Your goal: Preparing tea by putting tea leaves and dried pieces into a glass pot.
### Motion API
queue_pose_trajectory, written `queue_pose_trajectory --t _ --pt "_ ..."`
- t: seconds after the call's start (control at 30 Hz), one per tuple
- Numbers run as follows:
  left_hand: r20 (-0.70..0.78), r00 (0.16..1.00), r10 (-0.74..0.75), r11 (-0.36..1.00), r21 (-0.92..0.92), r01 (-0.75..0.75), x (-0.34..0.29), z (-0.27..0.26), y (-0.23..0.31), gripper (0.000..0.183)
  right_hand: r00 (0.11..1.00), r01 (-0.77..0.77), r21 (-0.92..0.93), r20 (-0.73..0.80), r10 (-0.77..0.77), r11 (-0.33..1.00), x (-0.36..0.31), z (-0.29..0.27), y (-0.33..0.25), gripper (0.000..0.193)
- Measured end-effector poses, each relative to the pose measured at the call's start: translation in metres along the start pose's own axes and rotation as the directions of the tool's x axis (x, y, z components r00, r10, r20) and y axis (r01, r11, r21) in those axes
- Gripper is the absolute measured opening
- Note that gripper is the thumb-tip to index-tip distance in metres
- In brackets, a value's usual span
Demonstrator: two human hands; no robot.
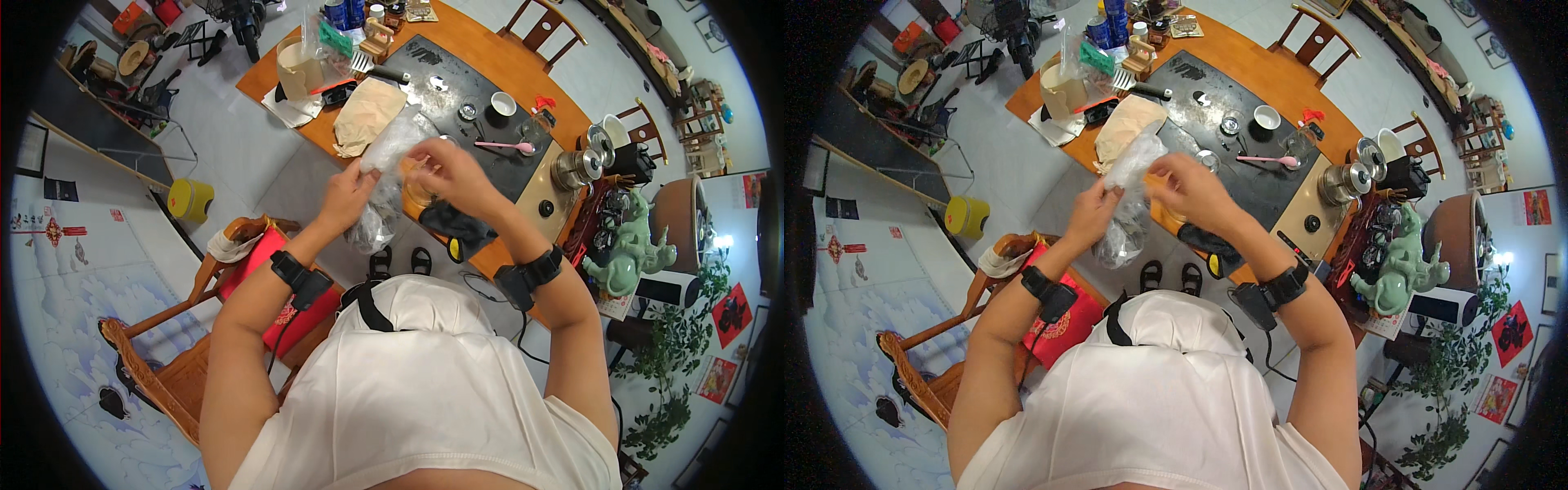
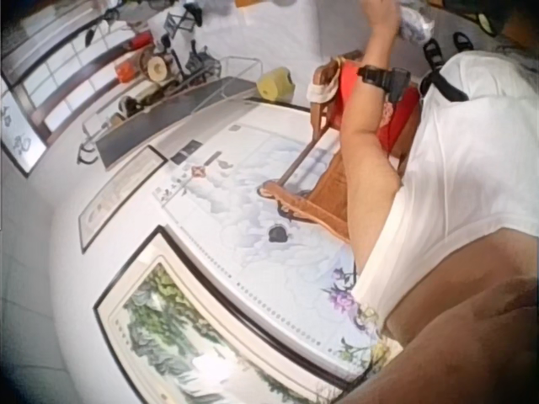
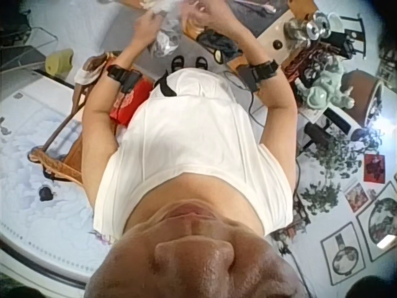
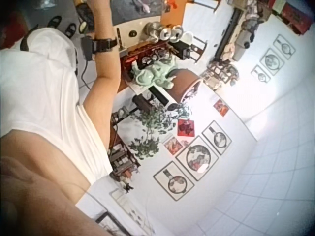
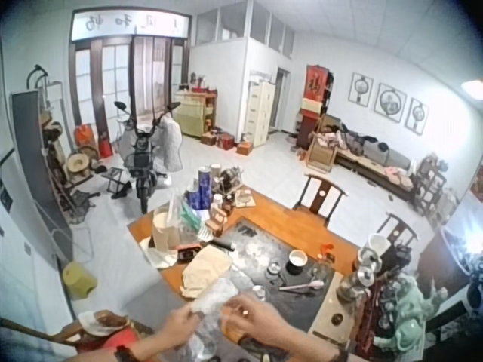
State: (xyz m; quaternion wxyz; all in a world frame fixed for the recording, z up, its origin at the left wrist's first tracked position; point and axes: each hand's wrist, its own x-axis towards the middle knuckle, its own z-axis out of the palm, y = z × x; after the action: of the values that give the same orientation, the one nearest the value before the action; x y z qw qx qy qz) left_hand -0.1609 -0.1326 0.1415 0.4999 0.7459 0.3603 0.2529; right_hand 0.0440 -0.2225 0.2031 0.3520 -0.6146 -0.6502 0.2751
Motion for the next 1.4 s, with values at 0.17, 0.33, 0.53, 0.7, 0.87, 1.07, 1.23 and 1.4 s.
queue_pose_trajectory --t 0.17,0.33,0.53,0.7,0.87,1.07,1.23,1.4 --pt "0.089 0.992 -0.086 0.995 -0.035 0.089 0.006 0.015 0.001 0.047 0.978 -0.175 0.129 -0.088 0.187 0.976 0.003 0.02 -0.006 0.047" --pt "0.148 0.98 0.135 0.991 -0.018 -0.133 0.009 0.015 -0.001 0.051 0.979 -0.124 0.172 -0.138 0.149 0.977 0.003 0.016 0.002 0.036" --pt "0.081 0.927 0.366 0.925 0.077 -0.372 0.014 0.007 0.004 0.031 0.967 -0.208 0.055 -0.138 0.214 0.977 0.002 0.015 -0.005 0.026" --pt "-0.096 0.941 0.324 0.937 0.173 -0.305 0.001 0.004 0.036 0.034 0.978 -0.151 -0.122 -0.159 0.131 0.981 0.007 0.02 -0.01 0.026" --pt "-0.018 0.855 0.519 0.772 0.439 -0.459 0.001 -0.001 0.035 0.029 0.984 -0.027 -0.21 -0.177 -0.01 0.977 0.004 0.027 -0.003 0.023" --pt "0.076 0.829 0.554 0.683 0.529 -0.504 0.003 -0.01 0.025 0.019 0.987 -0.117 -0.157 -0.129 0.097 0.981 0.007 0.022 -0.009 0.022" --pt "0.068 0.801 0.594 0.703 0.441 -0.559 -0.001 -0.019 0.02 0.014 0.973 -0.207 -0.042 -0.112 0.201 0.977 0.004 0.015 0.007 0.021" --pt "-0.013 0.918 0.397 0.864 0.342 -0.369 -0.007 -0.022 0.021 0.012 0.976 -0.181 -0.016 -0.13 0.177 0.983 0.003 0.017 0.004 0.018"
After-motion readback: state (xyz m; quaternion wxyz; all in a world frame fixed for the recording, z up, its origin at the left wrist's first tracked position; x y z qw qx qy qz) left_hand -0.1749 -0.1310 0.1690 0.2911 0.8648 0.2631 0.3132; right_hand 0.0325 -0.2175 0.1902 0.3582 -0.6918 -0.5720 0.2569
